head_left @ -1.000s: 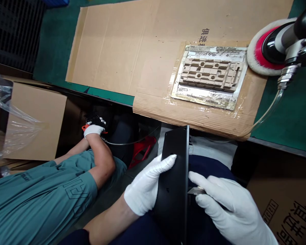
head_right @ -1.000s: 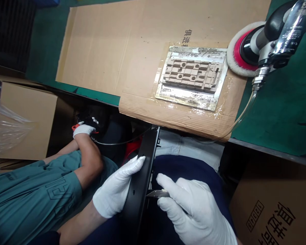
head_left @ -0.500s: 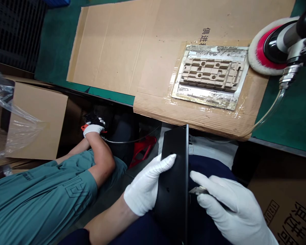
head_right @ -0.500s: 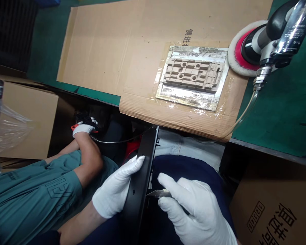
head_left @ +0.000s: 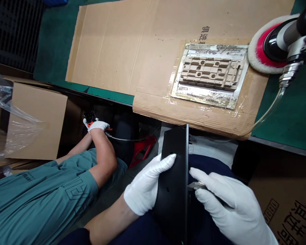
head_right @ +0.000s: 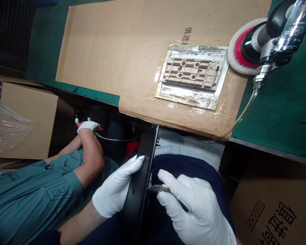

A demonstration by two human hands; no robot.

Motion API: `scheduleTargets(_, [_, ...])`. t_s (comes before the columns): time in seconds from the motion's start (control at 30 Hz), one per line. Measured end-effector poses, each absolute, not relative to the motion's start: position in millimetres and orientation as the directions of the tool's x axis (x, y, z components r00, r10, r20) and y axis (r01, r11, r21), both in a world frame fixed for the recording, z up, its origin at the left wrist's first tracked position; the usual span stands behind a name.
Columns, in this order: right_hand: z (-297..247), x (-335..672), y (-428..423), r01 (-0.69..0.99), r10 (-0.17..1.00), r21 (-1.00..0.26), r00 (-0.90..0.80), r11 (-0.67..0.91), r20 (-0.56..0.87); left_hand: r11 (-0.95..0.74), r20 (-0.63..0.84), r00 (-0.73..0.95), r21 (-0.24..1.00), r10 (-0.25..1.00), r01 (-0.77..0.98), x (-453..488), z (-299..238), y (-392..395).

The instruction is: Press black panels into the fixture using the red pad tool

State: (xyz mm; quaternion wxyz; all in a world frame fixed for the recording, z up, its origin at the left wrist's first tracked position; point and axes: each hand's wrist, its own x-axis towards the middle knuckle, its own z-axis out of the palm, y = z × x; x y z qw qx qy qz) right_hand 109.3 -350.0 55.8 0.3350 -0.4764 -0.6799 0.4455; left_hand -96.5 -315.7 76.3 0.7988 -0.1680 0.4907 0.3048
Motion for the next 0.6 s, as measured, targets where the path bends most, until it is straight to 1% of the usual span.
scheduleTargets(0.13, [55.9,109.7,-349.9,0.343,0.944,-0.927,-0.327,0.151,0.032,0.761,-0.892,0.31,0.056,0.328,-0.646,-96.2,77.2,-315.5])
scheduleTargets(0.33, [56.4,109.2,-350.0,0.333,0.95,-0.934,-0.311,0.126,0.017,0.763,-0.891,0.33,0.028,0.311,-0.645,-96.9,76.7,-315.4])
scheduleTargets(0.6, [54.2,111.6,-352.9,0.346,0.94,-0.926,-0.341,0.153,0.028,0.769,-0.888,0.326,0.046,0.323,-0.638,-97.4,76.3,-316.7])
